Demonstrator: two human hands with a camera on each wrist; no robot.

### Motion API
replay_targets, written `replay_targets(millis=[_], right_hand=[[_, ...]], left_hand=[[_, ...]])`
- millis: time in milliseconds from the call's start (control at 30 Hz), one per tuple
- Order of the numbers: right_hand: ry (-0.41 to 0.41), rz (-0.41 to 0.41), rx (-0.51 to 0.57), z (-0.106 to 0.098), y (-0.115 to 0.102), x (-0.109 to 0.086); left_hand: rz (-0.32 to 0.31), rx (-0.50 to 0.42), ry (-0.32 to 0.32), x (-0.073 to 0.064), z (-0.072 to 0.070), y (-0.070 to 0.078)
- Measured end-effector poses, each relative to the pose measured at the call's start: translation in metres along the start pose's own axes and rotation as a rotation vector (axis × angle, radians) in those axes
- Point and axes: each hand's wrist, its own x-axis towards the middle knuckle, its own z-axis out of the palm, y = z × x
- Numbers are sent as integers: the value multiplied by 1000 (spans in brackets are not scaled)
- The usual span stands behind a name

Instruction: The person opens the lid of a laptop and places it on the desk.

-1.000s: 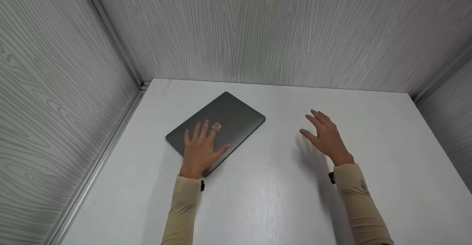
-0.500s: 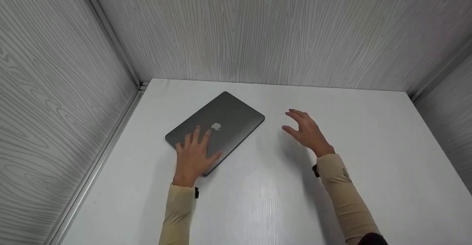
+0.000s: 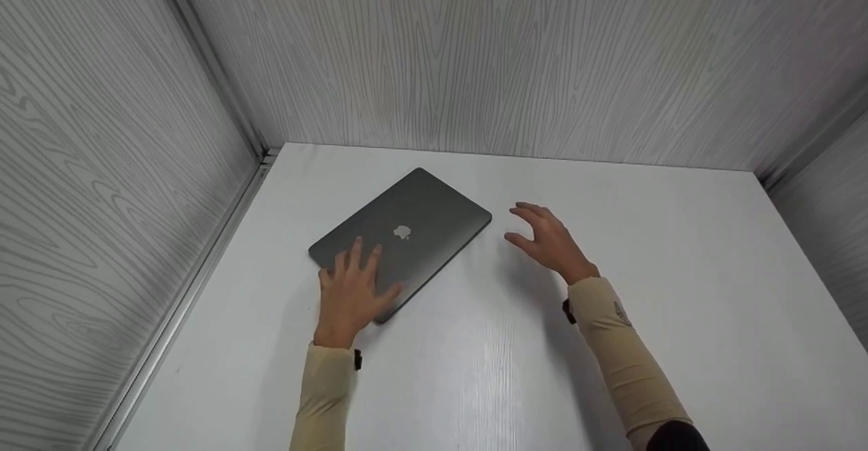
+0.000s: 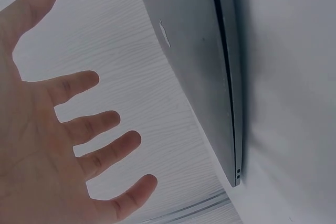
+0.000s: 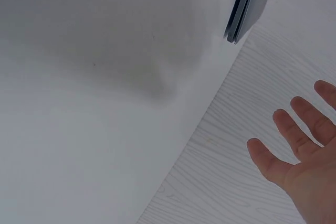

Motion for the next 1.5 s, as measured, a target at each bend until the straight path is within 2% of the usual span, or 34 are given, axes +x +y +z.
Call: replay_targets(millis=[467, 767, 1000, 1300, 1500], right_hand=[[-38, 11, 24, 8, 4, 13], [-18, 8, 32, 18, 5, 15], [-52, 21, 47, 23, 3, 20], [-136, -7, 44, 37, -6, 29], [-127, -31, 39, 44, -10, 36]], left_hand=[[-13, -9, 30, -4, 6, -4], [-38, 6, -13, -12, 11, -6], [-67, -25, -73, -14, 13, -8], [-100, -42, -70, -21, 11, -15], [-107, -38, -86, -26, 12, -21]])
